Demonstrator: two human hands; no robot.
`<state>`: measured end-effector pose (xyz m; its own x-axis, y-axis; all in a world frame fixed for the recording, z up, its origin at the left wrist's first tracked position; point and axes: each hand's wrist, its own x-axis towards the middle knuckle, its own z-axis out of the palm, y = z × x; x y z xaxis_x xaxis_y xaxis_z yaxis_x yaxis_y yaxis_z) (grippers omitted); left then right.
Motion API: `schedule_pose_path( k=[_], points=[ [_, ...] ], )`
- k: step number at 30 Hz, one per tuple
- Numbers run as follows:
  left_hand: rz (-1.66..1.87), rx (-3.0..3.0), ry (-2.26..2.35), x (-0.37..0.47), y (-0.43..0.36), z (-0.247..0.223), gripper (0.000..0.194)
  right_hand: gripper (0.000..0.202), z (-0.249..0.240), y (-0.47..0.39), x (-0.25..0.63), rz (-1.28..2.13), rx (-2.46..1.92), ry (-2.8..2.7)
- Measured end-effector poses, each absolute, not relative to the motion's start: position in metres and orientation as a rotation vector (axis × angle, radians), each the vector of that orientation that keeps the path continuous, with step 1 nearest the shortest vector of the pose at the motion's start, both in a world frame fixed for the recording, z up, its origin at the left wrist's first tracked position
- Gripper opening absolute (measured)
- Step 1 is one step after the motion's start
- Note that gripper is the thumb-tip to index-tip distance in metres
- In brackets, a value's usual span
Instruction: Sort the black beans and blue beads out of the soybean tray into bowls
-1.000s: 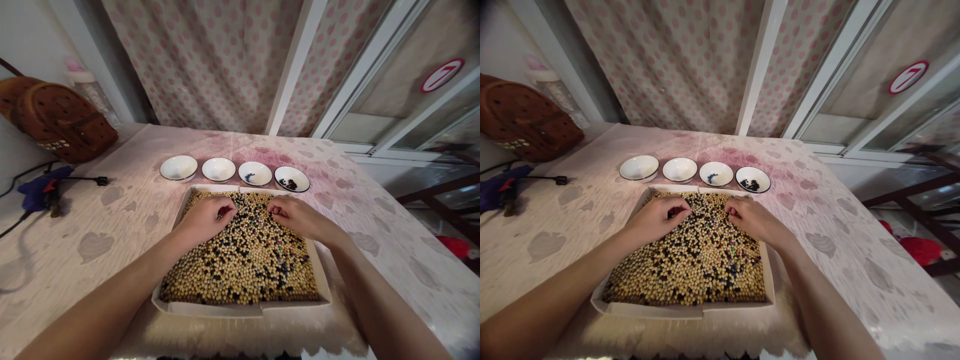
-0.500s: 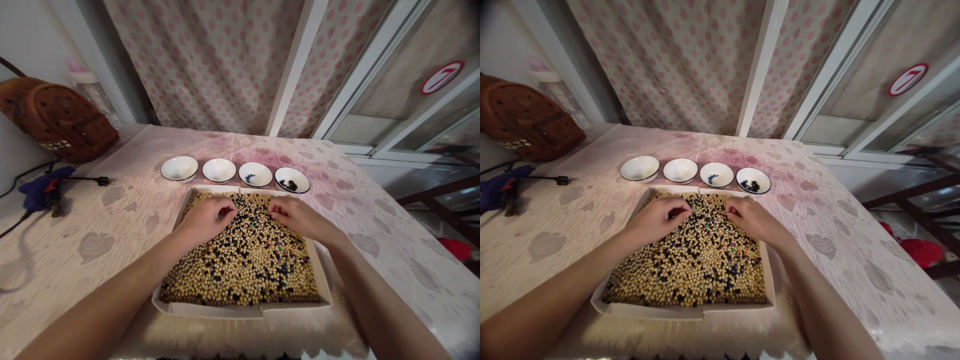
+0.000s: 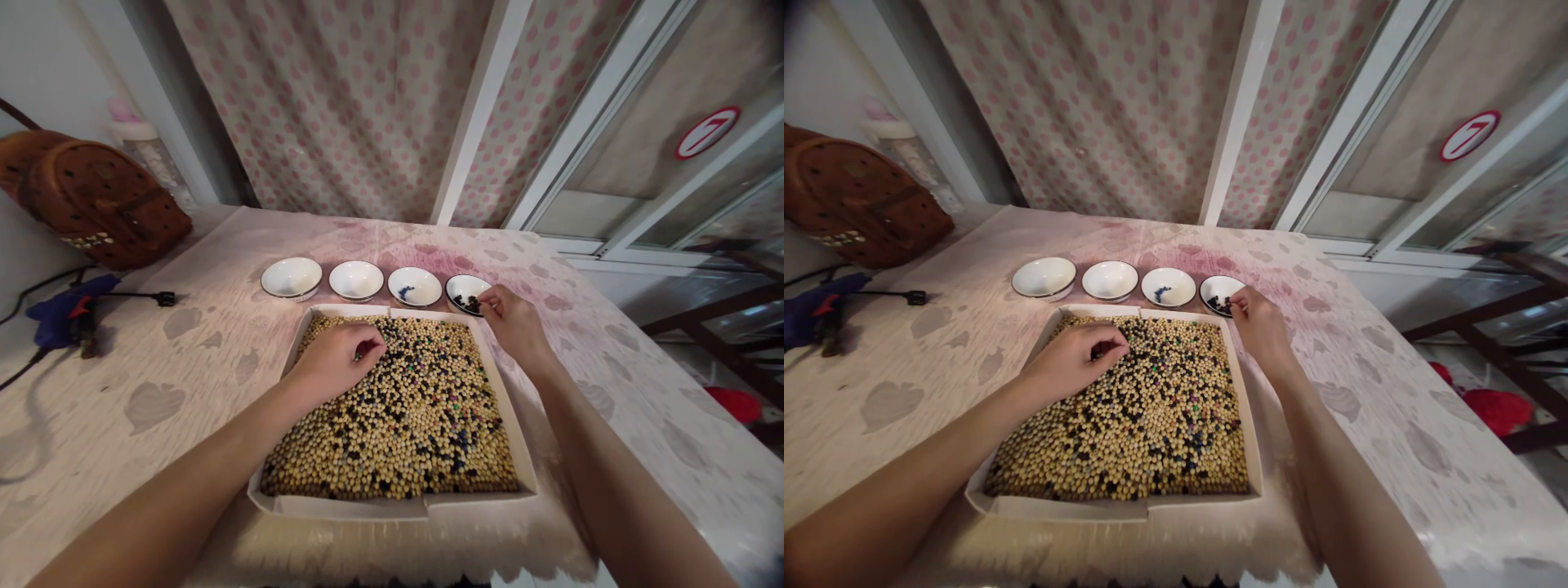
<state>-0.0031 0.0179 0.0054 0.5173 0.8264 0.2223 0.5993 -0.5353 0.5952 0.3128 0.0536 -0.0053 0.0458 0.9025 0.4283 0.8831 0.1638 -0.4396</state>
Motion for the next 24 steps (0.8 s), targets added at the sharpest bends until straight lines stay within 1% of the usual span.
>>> schedule_pose_path(
  k=[6, 11, 14, 18, 20, 24],
  points=[
    [0.682, 2.305, 1.164, -0.003, 0.019, 0.005, 0.013, 0.022, -0.011, 0.056, 0.319, 0.02, -1.731, -1.802],
    [0.683, 2.293, 1.171, -0.004, 0.018, 0.006, 0.013, 0.023, 0.0, 0.049, 0.309, 0.057, -1.704, -1.782],
    [0.684, 2.296, 1.17, -0.004, 0.018, 0.005, 0.012, 0.019, 0.01, 0.038, 0.294, 0.229, -1.615, -1.87],
    [0.693, 2.309, 1.165, -0.004, 0.019, 0.005, 0.012, 0.017, 0.014, 0.023, 0.272, 0.562, -1.416, -2.191],
    [0.694, 2.319, 1.164, -0.004, 0.019, 0.005, 0.012, 0.015, 0.013, 0.018, 0.265, 0.618, -1.369, -2.318],
    [0.697, 2.329, 1.167, -0.003, 0.019, 0.004, 0.013, 0.012, 0.012, 0.013, 0.259, 0.629, -1.353, -2.429]
  ],
)
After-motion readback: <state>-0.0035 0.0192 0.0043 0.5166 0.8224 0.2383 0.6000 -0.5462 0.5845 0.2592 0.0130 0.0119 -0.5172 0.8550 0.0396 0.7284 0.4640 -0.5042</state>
